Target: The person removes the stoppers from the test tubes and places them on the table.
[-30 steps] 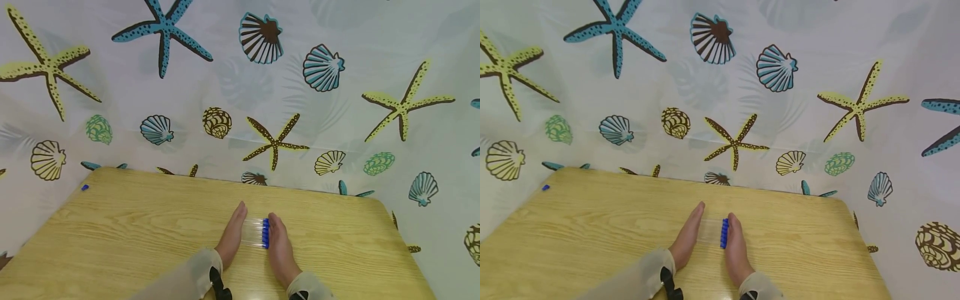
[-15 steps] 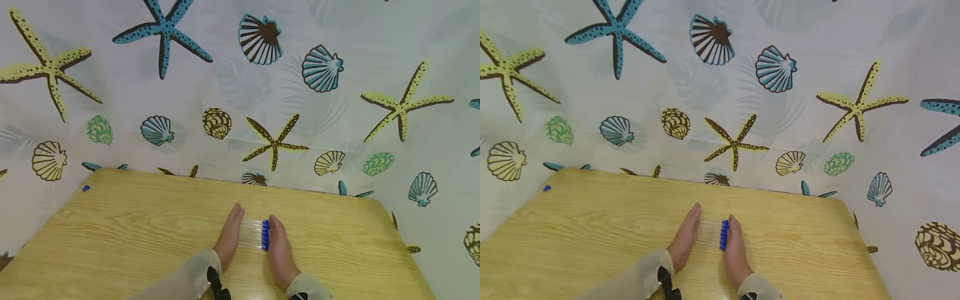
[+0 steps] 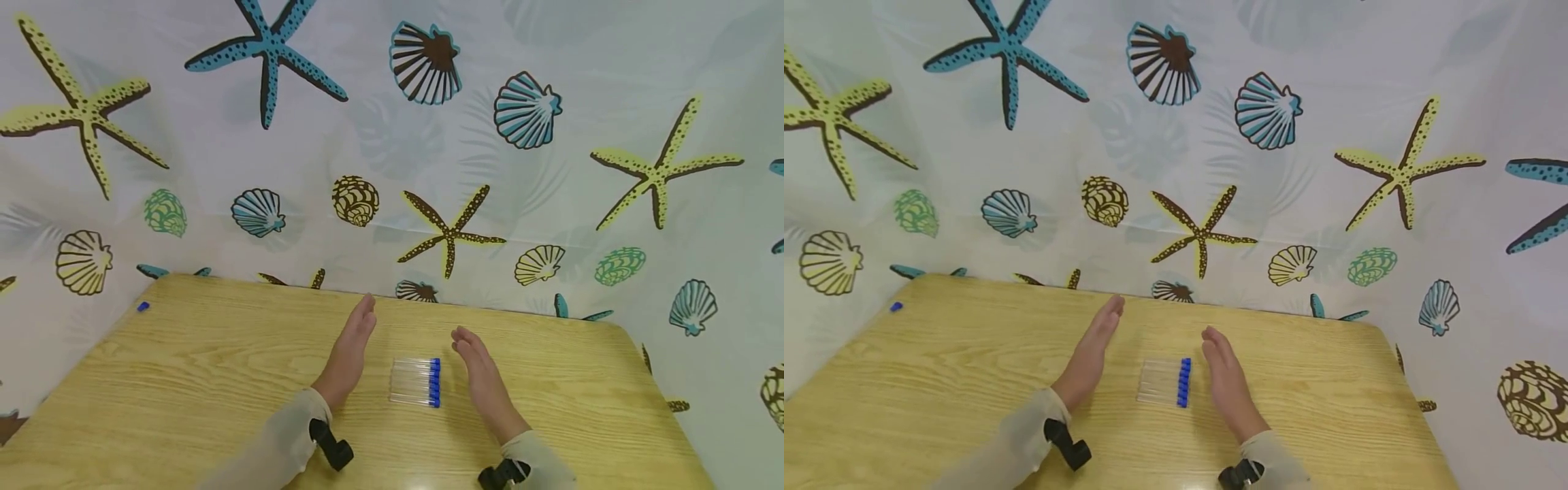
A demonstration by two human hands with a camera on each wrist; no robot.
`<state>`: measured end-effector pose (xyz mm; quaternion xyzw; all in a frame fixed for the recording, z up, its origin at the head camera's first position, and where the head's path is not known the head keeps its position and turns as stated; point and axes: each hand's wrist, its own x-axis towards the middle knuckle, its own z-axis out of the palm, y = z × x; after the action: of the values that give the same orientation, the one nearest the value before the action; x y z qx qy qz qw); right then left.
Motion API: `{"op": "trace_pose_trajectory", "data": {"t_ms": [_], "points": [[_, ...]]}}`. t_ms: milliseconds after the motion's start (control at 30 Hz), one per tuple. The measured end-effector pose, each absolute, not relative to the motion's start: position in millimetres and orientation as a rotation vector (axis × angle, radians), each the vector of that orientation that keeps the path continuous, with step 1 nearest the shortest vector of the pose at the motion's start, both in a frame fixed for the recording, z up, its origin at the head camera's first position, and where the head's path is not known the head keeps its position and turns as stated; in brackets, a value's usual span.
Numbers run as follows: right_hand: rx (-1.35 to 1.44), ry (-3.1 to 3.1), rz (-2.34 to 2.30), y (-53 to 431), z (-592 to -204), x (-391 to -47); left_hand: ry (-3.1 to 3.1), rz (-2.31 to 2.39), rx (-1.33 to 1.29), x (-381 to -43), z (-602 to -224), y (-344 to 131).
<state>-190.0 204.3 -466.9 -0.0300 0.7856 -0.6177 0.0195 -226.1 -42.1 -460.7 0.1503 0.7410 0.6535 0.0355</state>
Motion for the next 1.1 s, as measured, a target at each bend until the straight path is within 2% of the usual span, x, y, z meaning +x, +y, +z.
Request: {"op": "trace_pose_trajectory", "data": {"t_ms": [133, 233, 500, 1100], "points": [[-0.163, 2.796, -1.357, 229, -455, -195, 2.497, 1.744, 0.624, -231, -444, -60], [-0.191, 2.861, -1.165, 243, -447, -194, 2.711, 1.458, 0.669, -233, -435, -71], [-0.297, 3.009, -1.033, 261, -438, -191, 3.028, 0.971, 0.738, -237, -426, -94], [-0.29, 3.149, -0.736, 250, -438, -186, 3.146, 0.726, 0.785, -237, -427, -108]]}}
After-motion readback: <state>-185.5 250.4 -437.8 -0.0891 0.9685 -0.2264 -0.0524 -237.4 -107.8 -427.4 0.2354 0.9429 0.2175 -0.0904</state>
